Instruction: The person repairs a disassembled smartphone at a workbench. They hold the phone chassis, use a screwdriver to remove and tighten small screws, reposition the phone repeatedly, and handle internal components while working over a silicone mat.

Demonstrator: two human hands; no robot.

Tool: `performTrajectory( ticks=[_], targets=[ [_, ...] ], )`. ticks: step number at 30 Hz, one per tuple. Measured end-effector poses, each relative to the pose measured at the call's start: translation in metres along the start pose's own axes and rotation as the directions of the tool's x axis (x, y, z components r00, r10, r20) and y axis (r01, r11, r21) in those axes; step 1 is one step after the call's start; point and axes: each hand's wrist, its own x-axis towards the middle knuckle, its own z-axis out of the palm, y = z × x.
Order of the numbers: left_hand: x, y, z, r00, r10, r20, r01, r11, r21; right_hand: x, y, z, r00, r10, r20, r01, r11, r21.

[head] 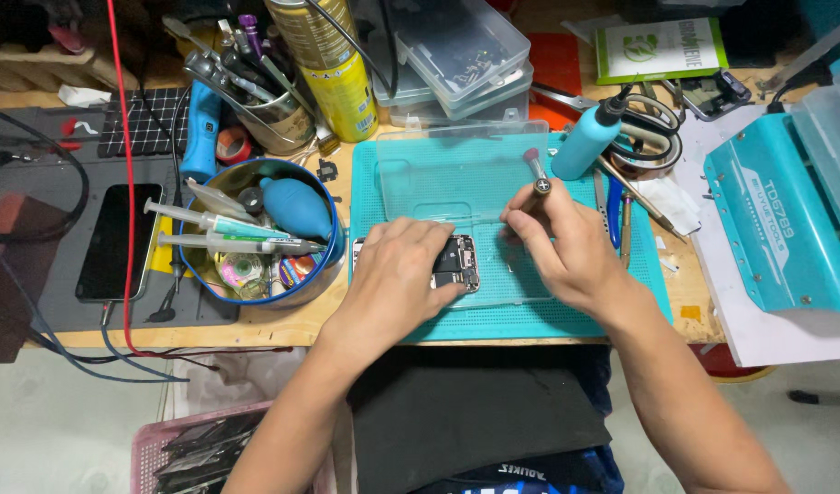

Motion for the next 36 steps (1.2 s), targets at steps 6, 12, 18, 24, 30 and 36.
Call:
performTrajectory(
  ticks=[6, 12, 18, 24, 30, 36],
  targets=[
    [-0.003, 0.003, -0.001, 1.000, 0.009, -0.003, -0.009, 1.000, 0.015, -0.001, 0.002, 0.002, 0.992, 0.125, 0.027, -0.127, 0.988, 0.087],
    [-0.007, 0.011, -0.002, 0.998, 0.042, -0.036, -0.042, 0.999, 0.002, -0.008, -0.001, -0.001, 0.991, 0.133, -0.035, -0.133, 0.991, -0.001],
    [-0.009, 0.016, -0.003, 0.996, 0.066, -0.052, -0.065, 0.998, 0.018, -0.009, -0.003, 0.000, 0.995, -0.034, -0.096, 0.038, 0.998, 0.044],
    [-0.009, 0.017, -0.004, 0.997, 0.059, -0.045, -0.058, 0.998, 0.026, -0.013, -0.003, 0.002, 0.990, -0.025, -0.141, 0.053, 0.978, 0.202],
    [-0.009, 0.018, -0.004, 0.997, 0.061, -0.048, -0.059, 0.997, 0.039, -0.016, -0.006, 0.005, 0.989, -0.064, -0.131, 0.090, 0.975, 0.201],
    [-0.010, 0.013, -0.001, 0.996, 0.065, -0.053, -0.063, 0.998, 0.030, -0.014, -0.006, 0.008, 0.981, -0.166, -0.100, 0.171, 0.984, 0.049]
  ],
)
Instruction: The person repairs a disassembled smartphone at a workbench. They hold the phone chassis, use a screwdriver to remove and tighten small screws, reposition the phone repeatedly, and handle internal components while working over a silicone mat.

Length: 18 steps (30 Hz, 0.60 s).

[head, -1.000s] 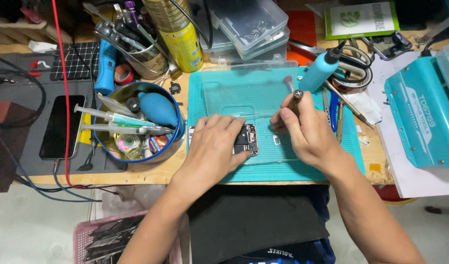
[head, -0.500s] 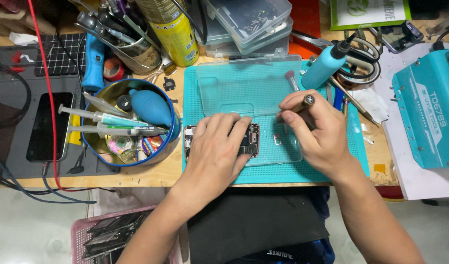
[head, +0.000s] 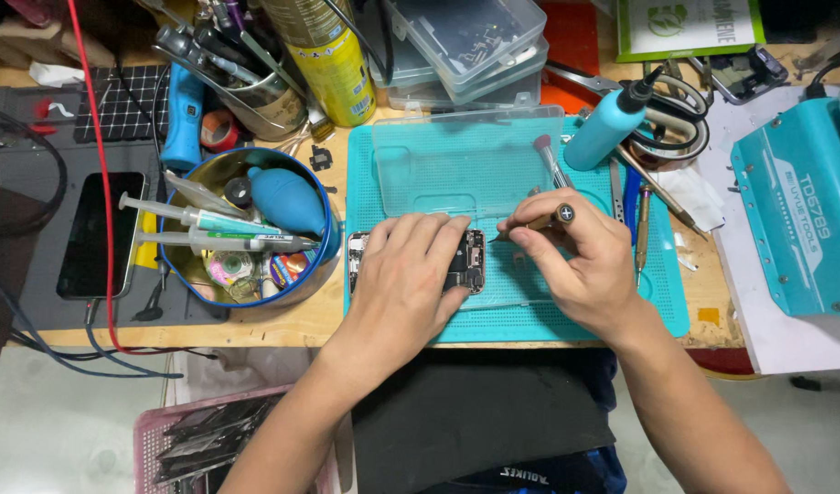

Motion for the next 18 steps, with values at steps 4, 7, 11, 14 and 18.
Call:
performTrajectory(
  ticks=[4, 7, 11, 14, 18],
  targets=[
    [0.000, -0.010, 0.002, 1.000, -0.010, 0.018, 0.011, 0.998, -0.054, 0.002, -0.002, 0.001, 0.998, 0.068, 0.013, -0.068, 0.996, 0.049],
    [-0.003, -0.015, 0.000, 1.000, 0.010, 0.019, -0.008, 0.997, -0.077, 0.006, -0.006, -0.001, 0.990, 0.125, 0.064, -0.123, 0.992, -0.031],
    [-0.006, -0.018, -0.002, 1.000, 0.003, 0.016, -0.001, 0.998, -0.067, 0.017, -0.005, 0.002, 0.971, 0.078, 0.224, -0.010, 0.957, -0.289],
    [-0.007, -0.019, -0.003, 1.000, 0.001, 0.019, 0.000, 0.998, -0.058, 0.024, 0.000, 0.011, 0.945, -0.013, 0.328, 0.154, 0.899, -0.410],
    [-0.005, -0.021, -0.001, 1.000, 0.001, 0.020, 0.000, 0.998, -0.057, 0.032, 0.006, 0.018, 0.914, -0.006, 0.405, 0.209, 0.863, -0.459]
  ],
)
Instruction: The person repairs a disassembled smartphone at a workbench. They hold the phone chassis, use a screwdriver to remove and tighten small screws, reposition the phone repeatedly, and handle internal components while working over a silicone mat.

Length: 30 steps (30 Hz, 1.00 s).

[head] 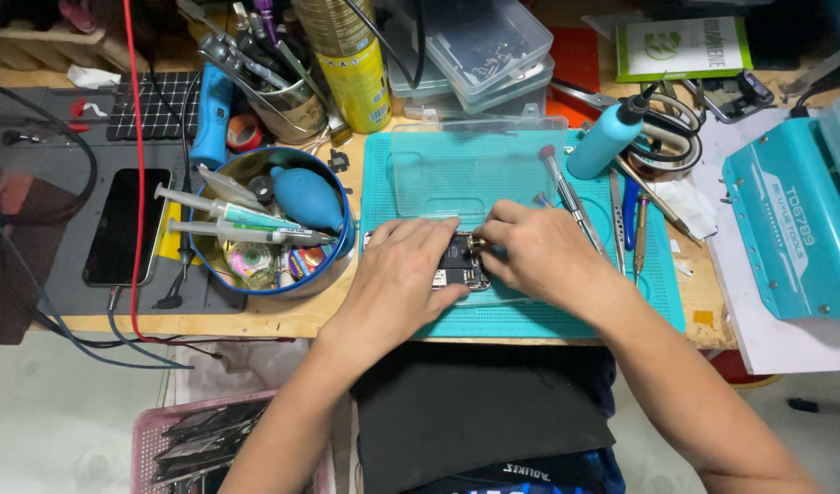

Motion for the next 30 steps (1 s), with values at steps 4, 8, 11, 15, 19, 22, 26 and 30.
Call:
performTrajectory(
  ticks=[4, 8, 11, 15, 19, 22, 26, 30],
  targets=[
    [0.001, -0.002, 0.004, 1.000, -0.006, -0.022, 0.006, 1.000, -0.005, 0.004, 0.003, 0.003, 0.997, -0.071, 0.016, 0.072, 0.994, -0.080],
    [0.001, -0.004, 0.006, 1.000, -0.001, -0.025, 0.001, 1.000, -0.003, 0.004, 0.004, 0.005, 0.994, -0.098, 0.044, 0.102, 0.990, -0.100],
    [0.002, -0.003, 0.007, 1.000, -0.017, -0.014, 0.017, 1.000, -0.001, 0.004, 0.004, 0.005, 0.995, -0.077, 0.056, 0.081, 0.994, -0.076],
    [0.004, -0.002, 0.007, 0.999, -0.034, -0.002, 0.034, 0.999, 0.004, 0.007, 0.007, 0.000, 0.996, -0.077, 0.036, 0.078, 0.997, -0.022],
    [0.005, -0.003, 0.007, 0.999, -0.045, 0.013, 0.045, 0.999, 0.001, 0.011, 0.008, -0.003, 0.994, -0.033, 0.102, 0.034, 0.999, -0.007],
    [0.005, -0.003, 0.008, 0.999, -0.039, -0.005, 0.039, 0.999, -0.006, 0.012, 0.006, -0.003, 0.993, -0.036, 0.114, 0.040, 0.999, -0.034],
    [0.005, -0.004, 0.008, 0.999, -0.038, -0.008, 0.038, 0.999, 0.001, 0.011, 0.003, 0.002, 0.993, -0.038, 0.111, 0.048, 0.995, -0.090],
    [0.006, -0.004, 0.008, 0.999, -0.034, -0.015, 0.034, 0.999, 0.007, 0.011, 0.001, 0.005, 0.997, -0.035, 0.066, 0.042, 0.993, -0.112]
  ],
)
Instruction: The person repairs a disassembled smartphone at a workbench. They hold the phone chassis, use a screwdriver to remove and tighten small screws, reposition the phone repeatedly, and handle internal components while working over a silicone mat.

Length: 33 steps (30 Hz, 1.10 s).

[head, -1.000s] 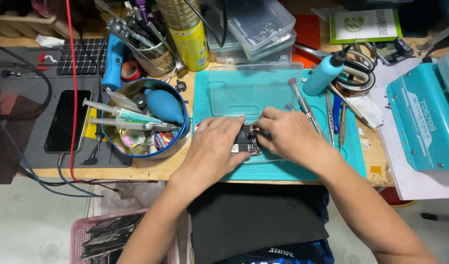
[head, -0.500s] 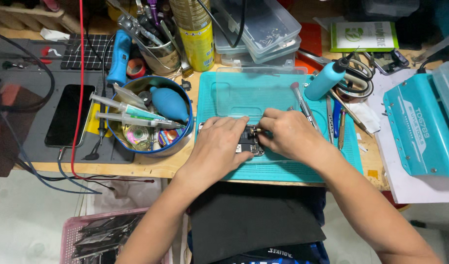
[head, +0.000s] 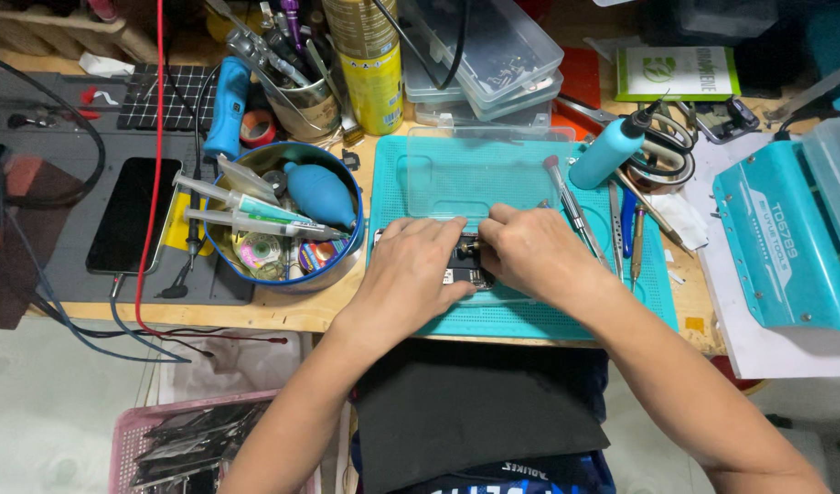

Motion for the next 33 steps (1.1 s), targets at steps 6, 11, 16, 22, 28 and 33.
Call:
performTrajectory(
  ticks=[6, 11, 16, 22, 28, 33],
  targets=[
    [0.001, 0.000, -0.001, 1.000, -0.008, 0.008, 0.008, 1.000, -0.011, -0.001, 0.005, -0.009, 0.998, 0.022, 0.055, -0.028, 0.992, 0.123],
    [0.001, 0.000, 0.000, 1.000, 0.007, -0.012, -0.007, 1.000, -0.013, -0.003, 0.006, -0.012, 0.995, 0.045, 0.087, -0.057, 0.988, 0.145],
    [0.001, 0.000, 0.000, 1.000, -0.003, -0.006, 0.003, 1.000, -0.021, -0.001, 0.007, -0.009, 0.995, 0.033, 0.094, -0.044, 0.992, 0.118],
    [0.002, 0.001, -0.003, 1.000, 0.003, -0.008, -0.004, 1.000, -0.023, 0.005, 0.006, -0.008, 0.996, 0.029, 0.079, -0.038, 0.992, 0.120],
    [-0.010, 0.002, -0.018, 0.998, 0.038, -0.049, -0.034, 0.996, 0.088, 0.010, 0.005, -0.007, 0.996, 0.024, 0.085, -0.033, 0.994, 0.103],
    [-0.012, -0.003, -0.025, 1.000, 0.010, 0.015, -0.011, 0.997, 0.080, 0.012, -0.002, -0.006, 0.997, 0.050, 0.061, -0.052, 0.998, 0.041]
  ],
)
